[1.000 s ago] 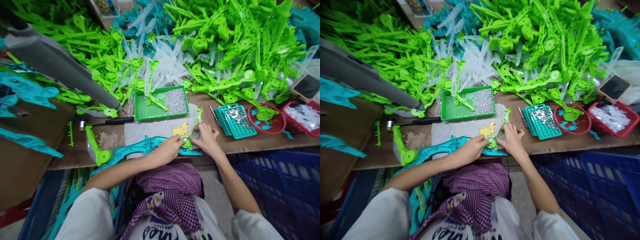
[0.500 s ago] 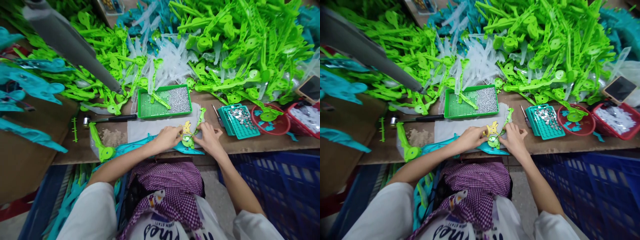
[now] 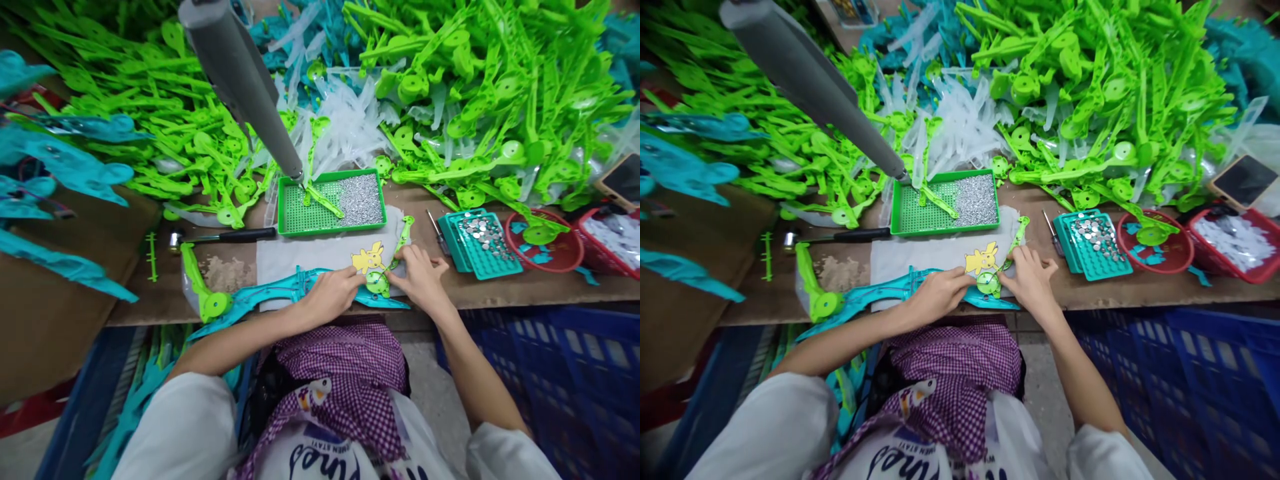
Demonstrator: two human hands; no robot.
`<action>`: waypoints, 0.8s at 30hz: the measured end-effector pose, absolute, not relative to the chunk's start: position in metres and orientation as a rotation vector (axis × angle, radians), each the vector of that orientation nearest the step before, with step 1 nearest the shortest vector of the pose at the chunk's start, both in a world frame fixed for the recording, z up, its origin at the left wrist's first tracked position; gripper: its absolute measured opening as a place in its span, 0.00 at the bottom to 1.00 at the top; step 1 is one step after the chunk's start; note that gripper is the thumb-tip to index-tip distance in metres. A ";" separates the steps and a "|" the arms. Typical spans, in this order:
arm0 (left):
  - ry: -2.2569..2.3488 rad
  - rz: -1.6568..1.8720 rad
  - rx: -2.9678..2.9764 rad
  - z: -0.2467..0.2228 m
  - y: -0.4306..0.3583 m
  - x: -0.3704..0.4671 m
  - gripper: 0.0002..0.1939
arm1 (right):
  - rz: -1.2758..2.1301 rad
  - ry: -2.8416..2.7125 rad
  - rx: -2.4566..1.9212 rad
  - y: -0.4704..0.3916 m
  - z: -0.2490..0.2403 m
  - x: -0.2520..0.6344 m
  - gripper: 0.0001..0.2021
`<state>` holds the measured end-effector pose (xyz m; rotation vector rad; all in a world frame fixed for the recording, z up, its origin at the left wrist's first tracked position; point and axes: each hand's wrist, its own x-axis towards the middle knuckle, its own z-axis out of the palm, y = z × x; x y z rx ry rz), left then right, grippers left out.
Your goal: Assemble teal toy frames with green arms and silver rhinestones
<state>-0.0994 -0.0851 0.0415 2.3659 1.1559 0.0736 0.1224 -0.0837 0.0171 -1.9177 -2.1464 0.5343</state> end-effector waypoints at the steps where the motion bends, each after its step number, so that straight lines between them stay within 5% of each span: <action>1: 1.167 0.052 2.411 0.042 -0.089 -0.100 0.14 | 0.536 -2.146 -1.920 -0.084 0.018 0.122 0.11; 11: 1.147 -0.075 2.497 0.049 -0.086 -0.093 0.14 | 0.513 -2.175 -1.901 -0.085 0.018 0.126 0.13; 24: 1.056 0.032 2.254 0.051 -0.072 -0.107 0.15 | 0.384 -2.431 -1.321 -0.130 0.014 0.096 0.16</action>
